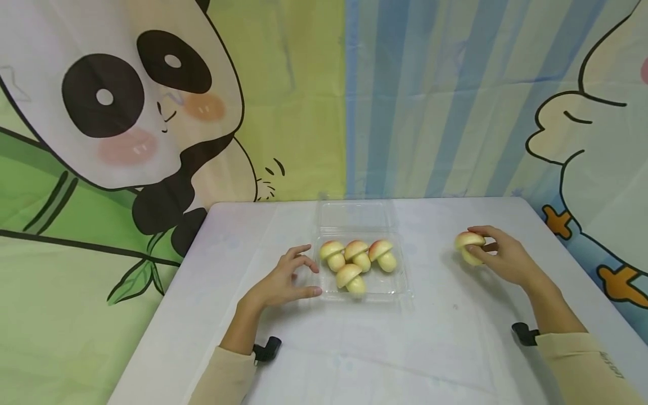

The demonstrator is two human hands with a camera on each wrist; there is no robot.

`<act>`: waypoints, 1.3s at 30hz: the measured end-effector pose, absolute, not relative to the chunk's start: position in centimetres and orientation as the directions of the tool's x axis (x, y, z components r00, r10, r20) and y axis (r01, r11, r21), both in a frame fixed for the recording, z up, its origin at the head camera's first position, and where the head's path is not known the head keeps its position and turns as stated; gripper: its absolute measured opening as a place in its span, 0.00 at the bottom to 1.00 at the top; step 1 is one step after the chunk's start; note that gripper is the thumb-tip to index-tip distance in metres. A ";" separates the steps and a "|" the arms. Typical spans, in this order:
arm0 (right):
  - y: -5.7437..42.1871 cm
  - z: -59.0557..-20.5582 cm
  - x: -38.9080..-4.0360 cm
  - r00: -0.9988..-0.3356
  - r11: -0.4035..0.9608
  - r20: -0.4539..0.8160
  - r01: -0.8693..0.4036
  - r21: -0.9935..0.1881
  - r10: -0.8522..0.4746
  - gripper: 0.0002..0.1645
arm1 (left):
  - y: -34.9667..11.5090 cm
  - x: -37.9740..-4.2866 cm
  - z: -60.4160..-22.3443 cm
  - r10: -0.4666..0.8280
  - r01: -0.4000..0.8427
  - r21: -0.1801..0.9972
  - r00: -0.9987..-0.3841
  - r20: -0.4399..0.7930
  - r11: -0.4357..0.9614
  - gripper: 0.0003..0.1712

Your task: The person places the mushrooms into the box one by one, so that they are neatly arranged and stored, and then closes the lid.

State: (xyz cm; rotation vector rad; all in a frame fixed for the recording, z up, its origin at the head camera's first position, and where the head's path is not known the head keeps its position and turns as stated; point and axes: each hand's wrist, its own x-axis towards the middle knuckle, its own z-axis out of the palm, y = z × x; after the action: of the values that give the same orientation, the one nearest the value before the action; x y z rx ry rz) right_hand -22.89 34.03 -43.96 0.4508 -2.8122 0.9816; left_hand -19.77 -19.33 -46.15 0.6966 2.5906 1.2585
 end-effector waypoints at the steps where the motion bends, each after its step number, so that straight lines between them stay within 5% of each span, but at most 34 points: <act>1: 33.9 -43.8 -22.9 -0.945 0.741 0.215 -0.325 -0.588 -0.245 0.32 | -19.3 -19.8 -46.2 0.482 0.332 0.779 -0.875 0.043 0.532 0.28; 19: 30.3 -42.9 -22.7 -0.921 0.672 0.272 -0.389 -0.631 -0.278 0.31 | -19.4 -19.8 -46.3 0.474 0.325 0.768 -0.880 0.031 0.552 0.28; 39: 25.6 -41.5 -23.0 -0.823 0.593 0.400 -0.569 -0.571 -0.404 0.31 | -19.4 -19.9 -46.4 0.478 0.330 0.774 -0.877 0.041 0.540 0.28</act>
State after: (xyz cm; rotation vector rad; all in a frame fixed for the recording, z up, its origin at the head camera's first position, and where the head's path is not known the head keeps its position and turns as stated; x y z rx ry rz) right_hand -23.05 25.62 -41.48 0.8054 -2.5937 1.0496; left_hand -19.86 -19.43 -46.41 0.6894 2.5989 1.2508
